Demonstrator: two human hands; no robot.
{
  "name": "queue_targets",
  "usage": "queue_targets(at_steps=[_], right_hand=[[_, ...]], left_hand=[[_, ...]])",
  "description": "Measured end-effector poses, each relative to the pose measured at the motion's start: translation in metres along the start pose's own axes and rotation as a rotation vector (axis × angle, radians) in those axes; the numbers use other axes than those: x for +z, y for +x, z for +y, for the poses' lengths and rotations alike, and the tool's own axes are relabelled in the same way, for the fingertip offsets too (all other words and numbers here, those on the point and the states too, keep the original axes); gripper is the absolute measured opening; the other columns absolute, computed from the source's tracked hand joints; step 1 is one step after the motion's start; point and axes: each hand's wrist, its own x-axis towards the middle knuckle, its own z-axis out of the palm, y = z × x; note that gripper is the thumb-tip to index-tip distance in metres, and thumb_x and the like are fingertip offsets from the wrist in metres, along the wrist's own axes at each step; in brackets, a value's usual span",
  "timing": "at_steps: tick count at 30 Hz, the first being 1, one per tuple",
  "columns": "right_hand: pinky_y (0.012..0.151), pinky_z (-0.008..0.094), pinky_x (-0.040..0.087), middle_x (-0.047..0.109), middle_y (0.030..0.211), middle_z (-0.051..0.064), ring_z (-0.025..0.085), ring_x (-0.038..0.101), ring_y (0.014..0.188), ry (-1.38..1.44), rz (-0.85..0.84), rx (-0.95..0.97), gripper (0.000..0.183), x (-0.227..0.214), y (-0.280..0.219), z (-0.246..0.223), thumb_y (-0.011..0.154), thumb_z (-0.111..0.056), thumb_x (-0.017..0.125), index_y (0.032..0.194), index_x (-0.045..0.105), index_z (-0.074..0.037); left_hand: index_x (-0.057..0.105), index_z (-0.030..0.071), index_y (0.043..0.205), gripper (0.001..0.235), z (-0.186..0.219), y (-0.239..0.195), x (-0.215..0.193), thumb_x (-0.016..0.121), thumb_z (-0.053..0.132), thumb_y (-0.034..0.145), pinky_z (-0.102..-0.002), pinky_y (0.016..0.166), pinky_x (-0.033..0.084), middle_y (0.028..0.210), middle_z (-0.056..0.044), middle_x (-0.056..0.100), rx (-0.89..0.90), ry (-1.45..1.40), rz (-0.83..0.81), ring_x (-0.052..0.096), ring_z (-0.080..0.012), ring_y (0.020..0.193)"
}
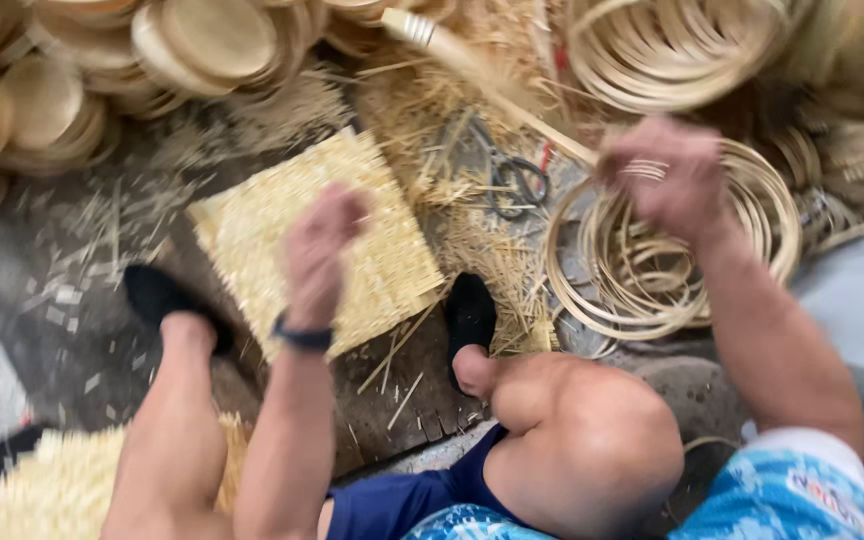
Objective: The person sits on the floor and repeatedly assembles small round bamboo plates. They place a woven bamboo mat on a wooden mold, fit a bamboo ring around the edge, flip the assembly, and trim excess material with shears. Finished plates are stacked nearby.
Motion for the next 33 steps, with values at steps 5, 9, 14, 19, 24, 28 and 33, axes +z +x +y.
queue_targets(at_steps=[5,9,14,19,24,28,33], right_hand=[[0.079,0.037,0.053,0.074,0.097,0.005,0.021,0.069,0.089,0.043,-0.233,-0.225,0.026,0.051,0.013,-0.114,0.082,-0.028,0.084,0.104,0.079,-0.016],[0.092,0.056,0.039,0.067,0.108,0.009,0.026,0.065,0.103,-0.279,-0.022,-0.569,0.047,0.053,0.049,-0.165,0.081,-0.046,0.078,0.113,0.073,-0.012],[0.083,0.041,0.053,0.067,0.104,0.009,0.024,0.063,0.098,-0.226,0.057,-0.747,0.032,0.072,0.105,-0.176,0.088,-0.034,0.08,0.108,0.075,-0.01],[0.063,0.028,0.051,0.065,0.095,0.0,0.013,0.059,0.086,-0.07,-0.176,-0.736,0.021,0.107,0.106,-0.188,0.094,-0.028,0.086,0.105,0.079,-0.012],[0.058,0.03,0.046,0.056,0.083,0.0,0.016,0.053,0.078,-0.21,-0.141,-0.785,0.019,0.13,0.09,-0.207,0.085,-0.026,0.087,0.097,0.08,-0.014],[0.053,0.031,0.043,0.051,0.075,-0.001,0.016,0.051,0.073,-0.23,-0.135,-0.625,0.017,0.136,0.083,-0.213,0.079,-0.026,0.089,0.089,0.079,-0.015],[0.057,0.033,0.047,0.051,0.077,-0.002,0.015,0.053,0.075,-0.187,-0.089,-0.566,0.018,0.152,0.067,-0.202,0.078,-0.022,0.09,0.091,0.08,-0.016]], left_hand=[[0.071,0.007,0.121,0.033,0.058,-0.001,0.049,0.053,0.031,0.108,-0.03,0.072,0.053,0.091,-0.001,0.067,-0.095,-0.966,-0.112,0.061,-0.0117,0.079],[0.075,0.001,0.116,0.03,0.068,-0.032,0.023,0.057,0.025,0.11,-0.025,0.047,0.04,0.068,0.001,0.059,-0.062,-0.617,-0.081,0.046,-0.0074,0.052],[0.073,0.002,0.12,0.026,0.07,-0.075,0.004,0.062,0.02,0.105,-0.022,0.042,0.033,0.063,0.001,0.057,-0.161,-0.551,-0.183,0.042,-0.0058,0.047],[0.073,0.008,0.117,0.053,0.086,-0.083,-0.019,0.05,0.051,0.096,-0.025,0.044,0.035,0.065,0.001,0.062,-0.358,-0.407,-0.187,0.046,-0.0079,0.049],[0.05,0.017,0.061,0.081,0.08,-0.065,-0.012,0.025,0.089,0.087,-0.026,0.04,0.022,0.054,0.003,0.047,-0.484,-0.252,-0.253,0.04,-0.0086,0.044],[0.04,0.021,0.057,0.075,0.061,-0.063,-0.006,0.027,0.089,0.086,-0.027,0.038,0.018,0.052,0.007,0.037,-0.505,-0.272,-0.162,0.03,-0.0072,0.042],[0.043,0.019,0.056,0.077,0.035,-0.061,0.001,0.028,0.089,0.085,-0.027,0.036,0.017,0.052,0.007,0.038,-0.524,-0.427,-0.116,0.028,-0.0067,0.04]])
